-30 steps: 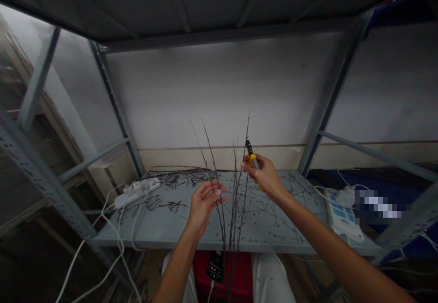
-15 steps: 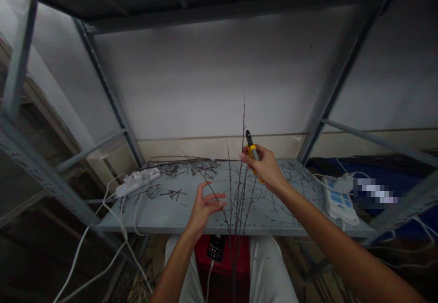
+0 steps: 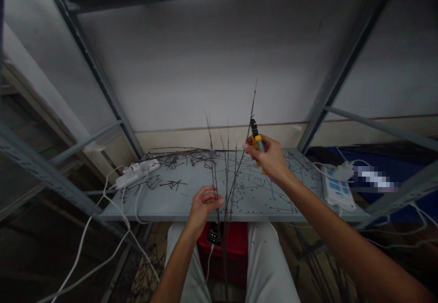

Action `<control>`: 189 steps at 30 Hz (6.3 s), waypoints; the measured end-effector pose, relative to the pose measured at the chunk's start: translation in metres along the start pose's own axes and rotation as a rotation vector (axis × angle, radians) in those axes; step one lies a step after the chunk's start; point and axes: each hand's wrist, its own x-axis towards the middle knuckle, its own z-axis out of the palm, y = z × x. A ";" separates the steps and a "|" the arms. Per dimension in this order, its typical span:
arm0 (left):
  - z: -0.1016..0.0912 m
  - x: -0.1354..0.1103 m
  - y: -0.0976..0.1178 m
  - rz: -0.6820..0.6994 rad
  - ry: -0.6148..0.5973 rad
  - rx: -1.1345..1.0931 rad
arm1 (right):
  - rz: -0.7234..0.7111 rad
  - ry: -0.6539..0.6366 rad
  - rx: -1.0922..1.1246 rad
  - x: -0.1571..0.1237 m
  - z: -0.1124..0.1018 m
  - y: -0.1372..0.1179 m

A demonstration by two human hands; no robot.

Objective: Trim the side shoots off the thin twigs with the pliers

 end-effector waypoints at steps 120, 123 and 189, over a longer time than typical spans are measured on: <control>0.079 0.014 0.029 0.170 0.090 -0.123 | -0.199 -0.100 -0.409 -0.074 -0.010 0.047; 0.079 0.012 0.029 0.138 0.095 -0.128 | -0.412 -0.166 -0.624 -0.067 -0.025 0.056; 0.106 0.018 0.050 0.303 0.089 0.066 | -0.660 -0.286 -1.482 -0.014 -0.055 -0.075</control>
